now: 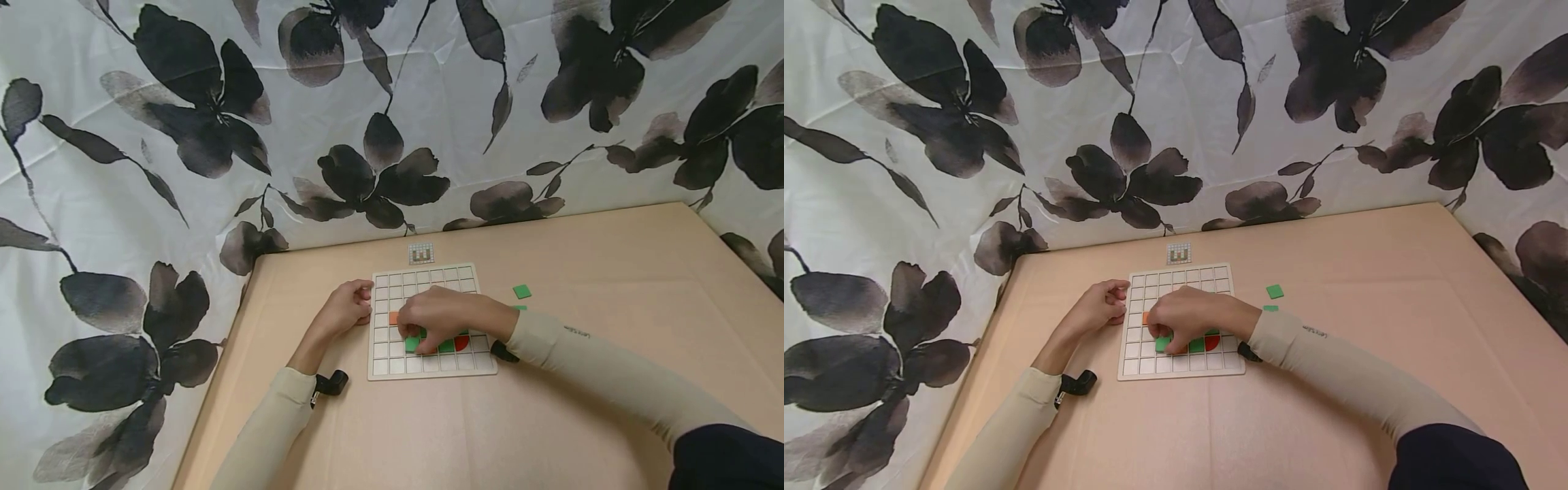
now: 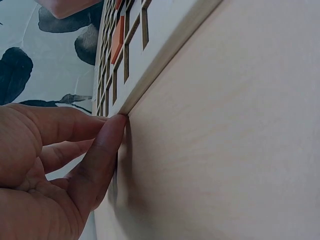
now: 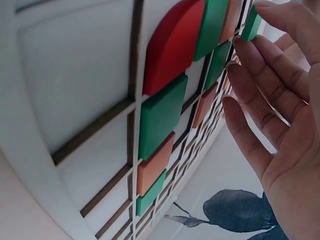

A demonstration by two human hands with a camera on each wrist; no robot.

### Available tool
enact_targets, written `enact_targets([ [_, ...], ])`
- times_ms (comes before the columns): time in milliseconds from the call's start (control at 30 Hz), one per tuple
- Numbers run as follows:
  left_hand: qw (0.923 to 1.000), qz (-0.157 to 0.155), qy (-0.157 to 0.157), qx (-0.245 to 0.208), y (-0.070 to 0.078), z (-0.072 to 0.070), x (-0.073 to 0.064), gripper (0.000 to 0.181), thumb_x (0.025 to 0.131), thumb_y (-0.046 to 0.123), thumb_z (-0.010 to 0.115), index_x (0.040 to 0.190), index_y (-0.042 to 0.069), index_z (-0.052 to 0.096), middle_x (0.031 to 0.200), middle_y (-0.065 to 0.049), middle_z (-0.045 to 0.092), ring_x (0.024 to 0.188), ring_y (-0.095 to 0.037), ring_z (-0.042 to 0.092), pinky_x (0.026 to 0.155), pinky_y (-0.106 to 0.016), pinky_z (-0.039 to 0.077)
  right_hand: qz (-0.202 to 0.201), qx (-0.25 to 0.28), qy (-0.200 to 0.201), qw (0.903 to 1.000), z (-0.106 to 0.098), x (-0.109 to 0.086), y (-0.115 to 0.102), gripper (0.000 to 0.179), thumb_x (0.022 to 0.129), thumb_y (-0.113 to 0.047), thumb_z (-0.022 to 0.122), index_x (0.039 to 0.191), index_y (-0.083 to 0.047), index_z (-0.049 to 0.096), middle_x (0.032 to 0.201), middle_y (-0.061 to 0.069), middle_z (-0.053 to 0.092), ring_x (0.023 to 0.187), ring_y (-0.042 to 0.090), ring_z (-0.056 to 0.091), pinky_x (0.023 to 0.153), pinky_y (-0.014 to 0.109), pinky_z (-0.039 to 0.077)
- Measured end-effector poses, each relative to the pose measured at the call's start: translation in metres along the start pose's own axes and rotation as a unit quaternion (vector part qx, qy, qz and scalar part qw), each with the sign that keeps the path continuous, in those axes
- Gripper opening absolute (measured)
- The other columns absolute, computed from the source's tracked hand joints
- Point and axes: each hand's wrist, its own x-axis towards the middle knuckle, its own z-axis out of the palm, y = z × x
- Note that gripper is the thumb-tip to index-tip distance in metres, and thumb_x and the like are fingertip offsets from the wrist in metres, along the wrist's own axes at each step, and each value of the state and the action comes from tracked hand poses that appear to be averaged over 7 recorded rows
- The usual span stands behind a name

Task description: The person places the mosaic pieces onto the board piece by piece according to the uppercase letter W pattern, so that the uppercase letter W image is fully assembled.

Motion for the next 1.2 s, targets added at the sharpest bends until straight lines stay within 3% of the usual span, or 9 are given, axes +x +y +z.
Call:
enact_targets([
  [500, 0.9999, 0.0, -0.009, -0.005, 0.001, -0.003, -0.001, 0.056, 0.09, -0.014, 0.059, 0.145, -0.003, 0.05, 0.113, -0.015, 0.052, 0.088, -0.018, 0.054, 0.066, -0.027, 0.058, -0.014, -0.029, 0.007, 0.9995, 0.004, 0.0, -0.002, 0.023, 0.083, -0.04, 0.081, 0.098, -0.024, 0.072, 0.091, -0.012, 0.062, 0.086, 0.003, 0.052, 0.064, 0.021, 0.048],
  [933, 0.9999, 0.0, -0.002, 0.011, 0.003, -0.002, -0.002, 0.056, 0.091, -0.013, 0.058, 0.145, -0.001, 0.05, 0.114, -0.014, 0.051, 0.09, -0.02, 0.053, 0.066, -0.027, 0.058, 0.032, 0.106, 0.012, 0.9938, -0.003, -0.024, 0.011, 0.025, 0.087, -0.037, 0.081, 0.105, -0.023, 0.072, 0.099, -0.012, 0.067, 0.092, 0.01, 0.062, 0.081, 0.028, 0.052],
  [1200, 0.9999, 0.003, 0.002, 0.014, 0.002, 0.0, -0.002, 0.056, 0.091, -0.013, 0.059, 0.145, -0.002, 0.05, 0.112, -0.014, 0.052, 0.087, -0.019, 0.054, 0.065, -0.027, 0.058, 0.051, 0.13, 0.017, 0.99, -0.007, -0.048, 0.022, 0.021, 0.088, -0.025, 0.079, 0.107, -0.021, 0.072, 0.095, -0.011, 0.067, 0.089, 0.012, 0.061, 0.08, 0.029, 0.05],
])
